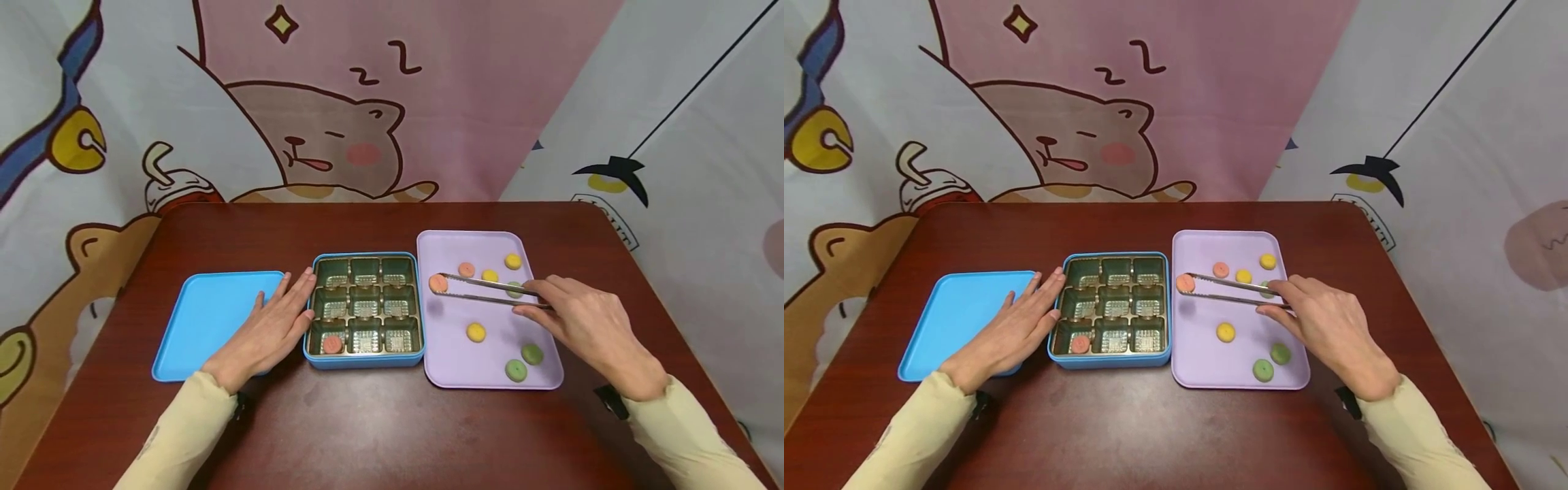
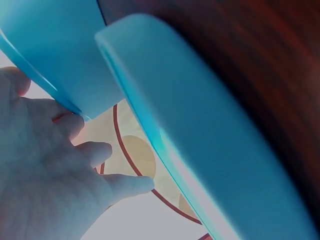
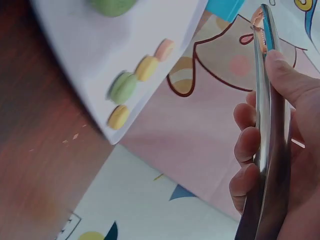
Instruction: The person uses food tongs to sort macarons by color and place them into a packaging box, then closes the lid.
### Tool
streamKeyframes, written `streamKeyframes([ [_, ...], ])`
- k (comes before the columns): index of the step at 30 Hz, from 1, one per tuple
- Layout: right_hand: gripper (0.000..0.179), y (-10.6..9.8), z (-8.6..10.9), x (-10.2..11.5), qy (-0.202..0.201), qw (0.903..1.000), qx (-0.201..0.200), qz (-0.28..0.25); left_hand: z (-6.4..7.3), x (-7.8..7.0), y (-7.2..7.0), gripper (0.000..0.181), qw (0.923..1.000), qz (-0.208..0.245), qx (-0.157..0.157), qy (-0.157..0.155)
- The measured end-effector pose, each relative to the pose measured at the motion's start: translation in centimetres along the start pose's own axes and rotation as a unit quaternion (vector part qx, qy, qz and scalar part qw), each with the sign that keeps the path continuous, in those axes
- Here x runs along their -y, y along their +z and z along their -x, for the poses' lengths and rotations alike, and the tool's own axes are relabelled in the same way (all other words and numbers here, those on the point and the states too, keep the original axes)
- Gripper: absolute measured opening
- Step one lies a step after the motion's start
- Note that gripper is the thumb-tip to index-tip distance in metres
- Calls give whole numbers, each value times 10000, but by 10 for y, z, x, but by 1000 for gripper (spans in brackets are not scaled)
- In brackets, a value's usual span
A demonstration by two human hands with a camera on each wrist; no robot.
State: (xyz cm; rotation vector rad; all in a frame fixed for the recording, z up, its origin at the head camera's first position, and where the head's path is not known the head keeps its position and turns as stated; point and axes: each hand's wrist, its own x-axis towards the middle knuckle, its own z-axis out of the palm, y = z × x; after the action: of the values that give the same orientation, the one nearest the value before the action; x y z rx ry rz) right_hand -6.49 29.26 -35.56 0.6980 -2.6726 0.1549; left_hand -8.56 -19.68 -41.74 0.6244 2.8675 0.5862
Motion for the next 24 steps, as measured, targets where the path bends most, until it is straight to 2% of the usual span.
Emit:
streamKeyframes([
  [4, 78, -1, -7, 8, -94, 9999, -118, -52, 0, 0, 1, 63, 10000, -25, -4, 9],
  [17, 75, 0, -32, 31, -497, 9983, -210, -230, 0, 1, 1, 62, 10000, -25, -32, -11],
  [24, 60, 5, -43, 41, -748, 9965, -183, -321, 1, 1, 2, 62, 10000, -15, -28, 1],
])
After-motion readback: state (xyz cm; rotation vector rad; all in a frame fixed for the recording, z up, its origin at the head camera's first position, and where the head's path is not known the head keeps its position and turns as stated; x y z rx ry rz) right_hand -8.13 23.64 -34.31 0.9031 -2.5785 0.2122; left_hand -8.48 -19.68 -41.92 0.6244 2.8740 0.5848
